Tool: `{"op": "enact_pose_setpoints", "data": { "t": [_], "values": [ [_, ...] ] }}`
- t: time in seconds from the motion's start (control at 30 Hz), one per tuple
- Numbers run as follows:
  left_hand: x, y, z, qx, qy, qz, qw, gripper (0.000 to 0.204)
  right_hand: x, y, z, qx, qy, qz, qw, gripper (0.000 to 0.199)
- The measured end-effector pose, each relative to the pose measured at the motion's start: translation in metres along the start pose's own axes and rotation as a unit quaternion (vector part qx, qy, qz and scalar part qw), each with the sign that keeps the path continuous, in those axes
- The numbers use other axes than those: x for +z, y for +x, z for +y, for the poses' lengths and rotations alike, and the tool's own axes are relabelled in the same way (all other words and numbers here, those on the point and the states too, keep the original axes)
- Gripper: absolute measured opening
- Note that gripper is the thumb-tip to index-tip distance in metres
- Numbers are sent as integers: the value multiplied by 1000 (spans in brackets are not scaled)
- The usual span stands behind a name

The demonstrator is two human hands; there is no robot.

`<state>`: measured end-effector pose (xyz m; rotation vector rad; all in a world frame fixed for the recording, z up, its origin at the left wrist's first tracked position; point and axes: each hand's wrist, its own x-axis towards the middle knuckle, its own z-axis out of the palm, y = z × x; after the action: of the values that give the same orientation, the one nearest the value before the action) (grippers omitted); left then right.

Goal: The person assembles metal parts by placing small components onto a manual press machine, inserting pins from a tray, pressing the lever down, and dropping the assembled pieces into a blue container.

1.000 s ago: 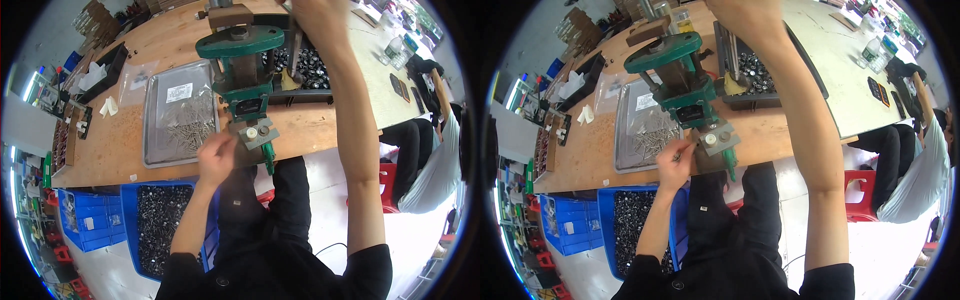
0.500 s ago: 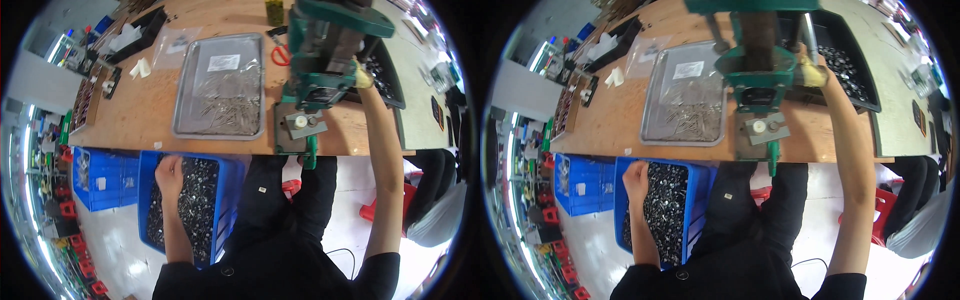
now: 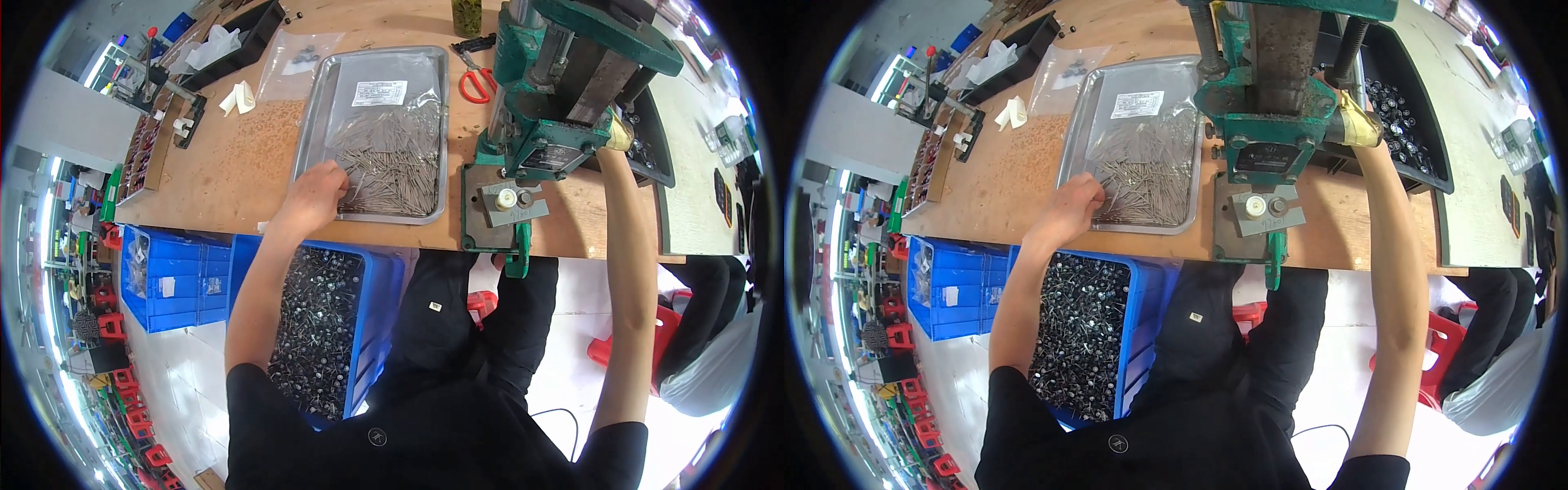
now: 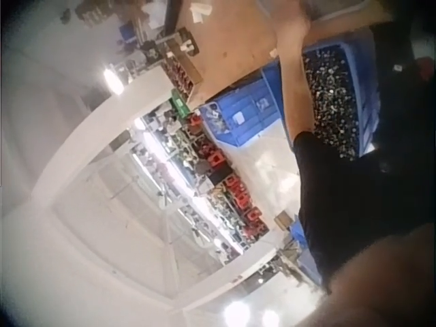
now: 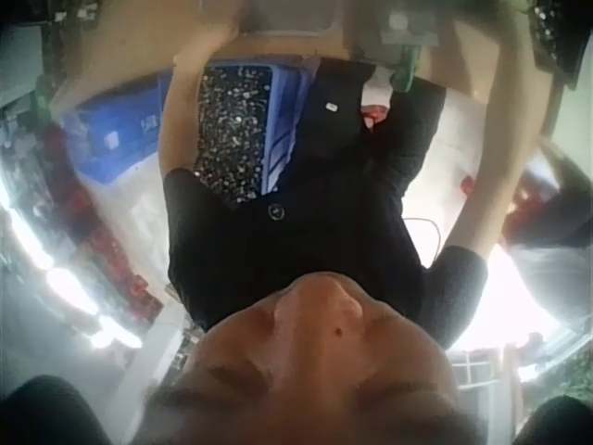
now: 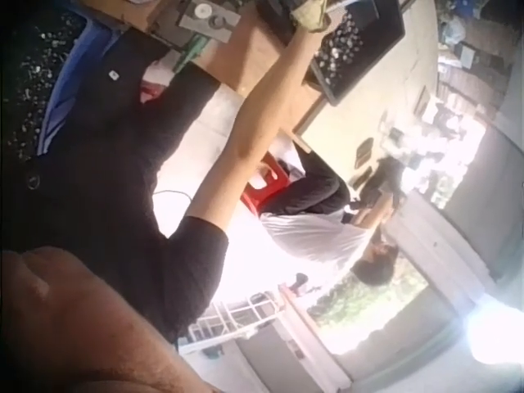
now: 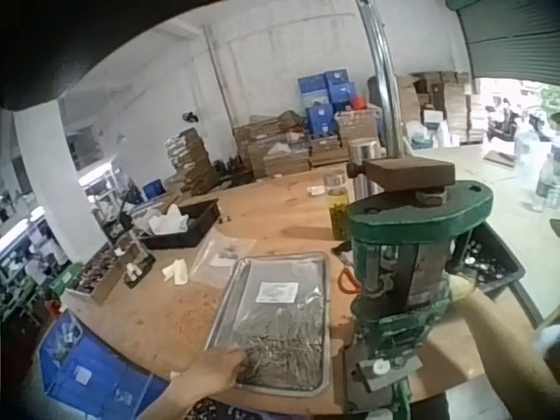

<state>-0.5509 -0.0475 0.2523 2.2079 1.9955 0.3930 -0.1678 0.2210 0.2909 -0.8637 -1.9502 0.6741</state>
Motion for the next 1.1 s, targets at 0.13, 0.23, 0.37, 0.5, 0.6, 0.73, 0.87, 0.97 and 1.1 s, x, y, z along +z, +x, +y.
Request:
{"op": "enact_pose_setpoints", "data": {
  "t": [0.13,0.23,0.37,0.5,0.6,0.73,0.87,0.97,1.1],
  "values": [
    [-5,-4,-3,9,7,-7,1000,10,-26,-37,7,26,-7,32,999,15],
    [-8,-8,7,-167,-123,-9,978,12,0,-87,-54,154,194,-66,967,21],
    [14,14,57,-92,-360,178,911,18,37,-151,-69,132,178,-63,973,21],
    [32,40,119,-35,-472,199,858,15,44,-159,-66,87,161,-36,982,21],
    [44,54,146,-12,-554,195,810,10,42,-156,-68,90,109,-34,989,23],
    [62,66,163,-5,-584,175,792,9,40,-154,-73,141,166,-49,975,25],
    [77,78,173,10,-590,164,790,11,42,-153,-63,173,167,-73,968,23],
    [81,82,177,13,-578,171,798,12,41,-149,-63,183,164,-79,966,23],
    [84,85,177,14,-557,165,814,10,38,-147,-64,202,160,-98,961,25]
  ]
}}
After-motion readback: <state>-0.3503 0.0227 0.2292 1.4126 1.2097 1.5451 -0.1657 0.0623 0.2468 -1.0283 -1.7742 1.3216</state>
